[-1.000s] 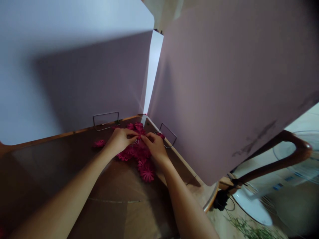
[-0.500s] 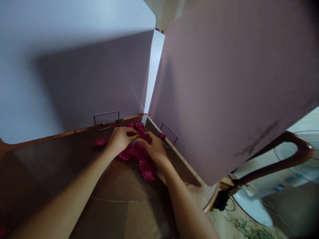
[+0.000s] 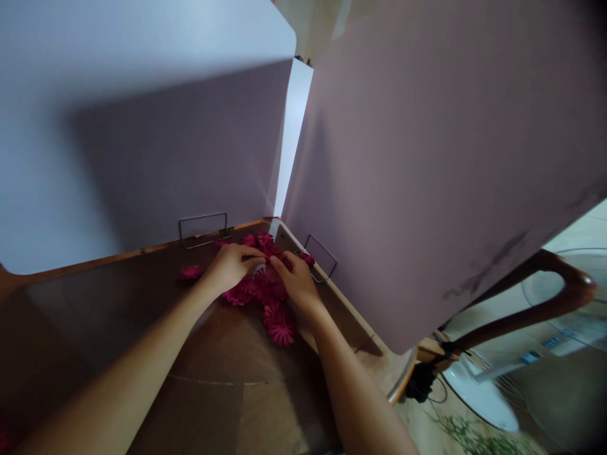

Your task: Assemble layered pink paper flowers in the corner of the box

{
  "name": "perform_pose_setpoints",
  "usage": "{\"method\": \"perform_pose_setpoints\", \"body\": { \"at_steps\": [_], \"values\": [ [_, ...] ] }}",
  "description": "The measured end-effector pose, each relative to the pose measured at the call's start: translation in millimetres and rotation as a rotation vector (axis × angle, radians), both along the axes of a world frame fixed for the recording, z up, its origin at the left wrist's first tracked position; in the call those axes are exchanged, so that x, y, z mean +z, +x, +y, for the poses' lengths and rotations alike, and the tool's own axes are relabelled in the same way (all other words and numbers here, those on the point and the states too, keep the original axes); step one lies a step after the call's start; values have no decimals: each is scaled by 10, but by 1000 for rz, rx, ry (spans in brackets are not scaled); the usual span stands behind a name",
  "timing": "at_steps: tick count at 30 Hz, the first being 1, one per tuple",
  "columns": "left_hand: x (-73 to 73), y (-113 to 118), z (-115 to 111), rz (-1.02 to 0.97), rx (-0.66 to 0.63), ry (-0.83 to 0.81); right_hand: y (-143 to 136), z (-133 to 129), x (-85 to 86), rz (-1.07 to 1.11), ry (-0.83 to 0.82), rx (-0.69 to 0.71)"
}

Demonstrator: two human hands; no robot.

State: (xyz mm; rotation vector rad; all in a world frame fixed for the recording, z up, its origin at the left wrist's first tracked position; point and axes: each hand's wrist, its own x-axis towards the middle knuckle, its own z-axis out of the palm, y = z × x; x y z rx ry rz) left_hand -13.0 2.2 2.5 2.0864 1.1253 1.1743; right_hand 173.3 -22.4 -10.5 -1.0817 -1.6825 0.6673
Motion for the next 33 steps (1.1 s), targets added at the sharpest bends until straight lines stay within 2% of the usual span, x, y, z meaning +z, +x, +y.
{"method": "perform_pose_setpoints", "body": {
  "at_steps": [15,33],
  "values": [
    [-25,1,20,-61,0,13,-49,-49,61,184,-129,102],
    [6,33,-41,-6,-14,53,-41,-18,4,169,-148,106]
  ]
}}
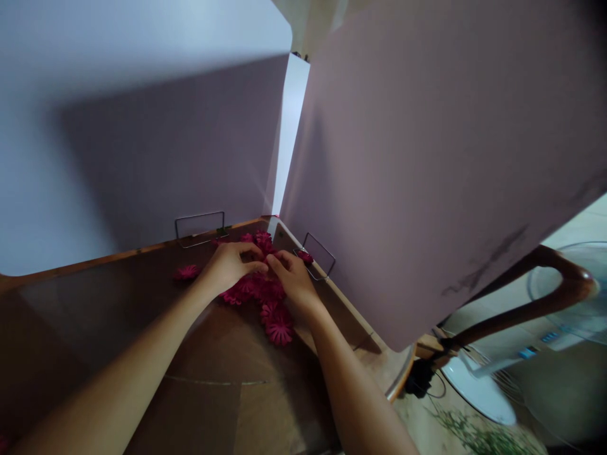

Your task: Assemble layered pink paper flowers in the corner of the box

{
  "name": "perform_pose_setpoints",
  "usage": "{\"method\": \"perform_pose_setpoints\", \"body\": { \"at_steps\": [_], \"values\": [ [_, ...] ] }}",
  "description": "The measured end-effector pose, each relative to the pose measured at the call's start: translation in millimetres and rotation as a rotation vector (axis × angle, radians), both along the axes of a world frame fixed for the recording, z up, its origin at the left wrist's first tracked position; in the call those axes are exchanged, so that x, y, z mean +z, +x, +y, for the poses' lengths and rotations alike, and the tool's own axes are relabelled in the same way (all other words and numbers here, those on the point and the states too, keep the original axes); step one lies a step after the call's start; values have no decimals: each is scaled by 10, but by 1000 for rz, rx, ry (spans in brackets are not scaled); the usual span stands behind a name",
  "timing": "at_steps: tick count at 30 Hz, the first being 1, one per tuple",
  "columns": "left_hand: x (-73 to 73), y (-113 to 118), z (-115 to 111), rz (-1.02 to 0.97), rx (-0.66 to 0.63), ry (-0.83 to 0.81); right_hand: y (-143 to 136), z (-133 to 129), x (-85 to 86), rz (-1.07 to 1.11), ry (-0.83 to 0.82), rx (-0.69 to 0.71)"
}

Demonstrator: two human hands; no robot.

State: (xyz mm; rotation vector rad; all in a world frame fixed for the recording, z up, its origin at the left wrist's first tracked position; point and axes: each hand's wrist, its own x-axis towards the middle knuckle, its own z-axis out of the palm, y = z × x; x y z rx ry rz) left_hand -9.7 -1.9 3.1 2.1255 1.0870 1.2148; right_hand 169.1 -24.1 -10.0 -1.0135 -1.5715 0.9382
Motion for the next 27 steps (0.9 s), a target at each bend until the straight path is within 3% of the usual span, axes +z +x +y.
{"method": "perform_pose_setpoints", "body": {
  "at_steps": [21,27],
  "values": [
    [43,-3,-18,18,-47,-23,-3,-46,79,64,-24,34],
    [60,0,-33,140,47,-1,15,-26,41,29,-1,36]
  ]
}}
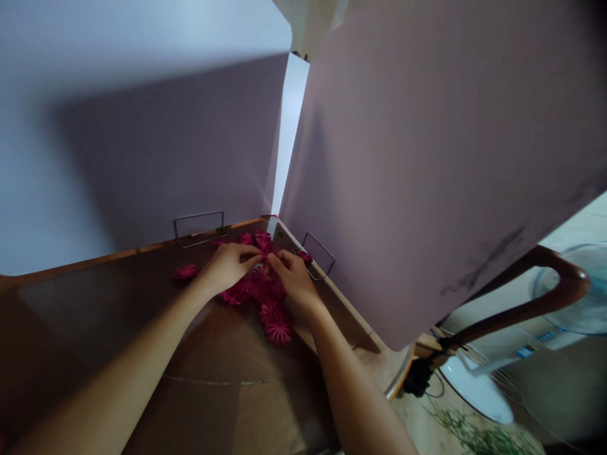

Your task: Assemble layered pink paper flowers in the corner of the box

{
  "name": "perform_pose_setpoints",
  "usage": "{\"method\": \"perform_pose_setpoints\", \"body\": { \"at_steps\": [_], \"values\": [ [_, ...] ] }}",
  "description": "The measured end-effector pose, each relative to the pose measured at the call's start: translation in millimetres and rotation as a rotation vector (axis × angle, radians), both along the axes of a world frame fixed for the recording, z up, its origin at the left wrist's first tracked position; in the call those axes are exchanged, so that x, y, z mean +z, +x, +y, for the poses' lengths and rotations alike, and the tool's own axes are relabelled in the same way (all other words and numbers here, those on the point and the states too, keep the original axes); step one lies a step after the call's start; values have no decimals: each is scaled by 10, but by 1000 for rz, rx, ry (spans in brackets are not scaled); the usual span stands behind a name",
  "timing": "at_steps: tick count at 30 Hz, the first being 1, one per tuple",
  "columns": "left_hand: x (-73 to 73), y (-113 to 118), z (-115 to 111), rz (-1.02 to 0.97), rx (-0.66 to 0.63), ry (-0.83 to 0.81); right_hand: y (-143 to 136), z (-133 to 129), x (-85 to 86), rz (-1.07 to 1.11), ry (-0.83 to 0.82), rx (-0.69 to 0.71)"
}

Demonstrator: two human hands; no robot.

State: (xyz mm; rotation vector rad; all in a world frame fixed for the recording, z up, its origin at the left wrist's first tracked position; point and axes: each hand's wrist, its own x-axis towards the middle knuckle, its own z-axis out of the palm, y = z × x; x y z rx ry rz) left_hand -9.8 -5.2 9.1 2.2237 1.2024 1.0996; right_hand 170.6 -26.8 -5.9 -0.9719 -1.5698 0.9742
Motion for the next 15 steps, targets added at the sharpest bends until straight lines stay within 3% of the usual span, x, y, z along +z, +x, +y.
{"method": "perform_pose_setpoints", "body": {
  "at_steps": [15],
  "values": [
    [-46,-10,38,41,157,87,-7,25,-54,-164,77,-48]
  ]
}}
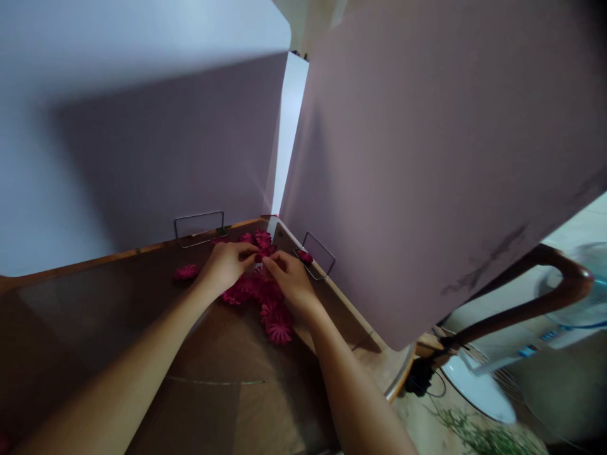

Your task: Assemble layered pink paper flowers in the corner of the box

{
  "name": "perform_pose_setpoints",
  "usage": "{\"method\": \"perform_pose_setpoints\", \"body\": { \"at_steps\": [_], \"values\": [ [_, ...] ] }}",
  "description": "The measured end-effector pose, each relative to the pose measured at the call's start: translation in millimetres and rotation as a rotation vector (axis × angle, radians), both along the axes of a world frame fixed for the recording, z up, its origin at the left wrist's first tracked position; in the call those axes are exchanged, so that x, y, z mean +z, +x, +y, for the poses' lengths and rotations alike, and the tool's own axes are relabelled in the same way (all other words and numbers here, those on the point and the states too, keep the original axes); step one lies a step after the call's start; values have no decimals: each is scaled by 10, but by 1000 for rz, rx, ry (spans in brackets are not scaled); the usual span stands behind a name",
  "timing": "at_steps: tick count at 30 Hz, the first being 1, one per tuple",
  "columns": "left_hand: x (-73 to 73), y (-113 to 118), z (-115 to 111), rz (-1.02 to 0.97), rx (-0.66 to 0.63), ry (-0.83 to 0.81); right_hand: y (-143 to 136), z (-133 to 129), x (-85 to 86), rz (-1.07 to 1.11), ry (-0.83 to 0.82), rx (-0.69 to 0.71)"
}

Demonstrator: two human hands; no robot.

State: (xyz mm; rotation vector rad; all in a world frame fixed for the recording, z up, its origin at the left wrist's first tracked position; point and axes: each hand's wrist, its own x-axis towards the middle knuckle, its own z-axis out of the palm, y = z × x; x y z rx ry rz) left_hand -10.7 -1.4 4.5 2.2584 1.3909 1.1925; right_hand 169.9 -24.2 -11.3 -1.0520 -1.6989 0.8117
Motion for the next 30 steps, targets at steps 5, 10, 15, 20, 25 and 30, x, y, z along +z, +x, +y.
{"method": "perform_pose_setpoints", "body": {
  "at_steps": [5,10,15,20,25,30],
  "values": [
    [15,8,-13,20,14,23,-2,-7,9,-52,36,-56],
    [36,37,-44,-17,5,-3,-14,-20,16,-73,65,-41],
    [24,45,-30,-118,1,-43,-22,-29,23,-87,81,-40],
    [29,60,-32,-204,-5,-118,-17,-22,31,-96,98,-86],
    [43,47,-44,-153,-58,-139,1,8,12,-110,91,-102],
    [-20,36,29,-184,-140,-37,3,21,-3,-139,118,-83]
  ]
}}
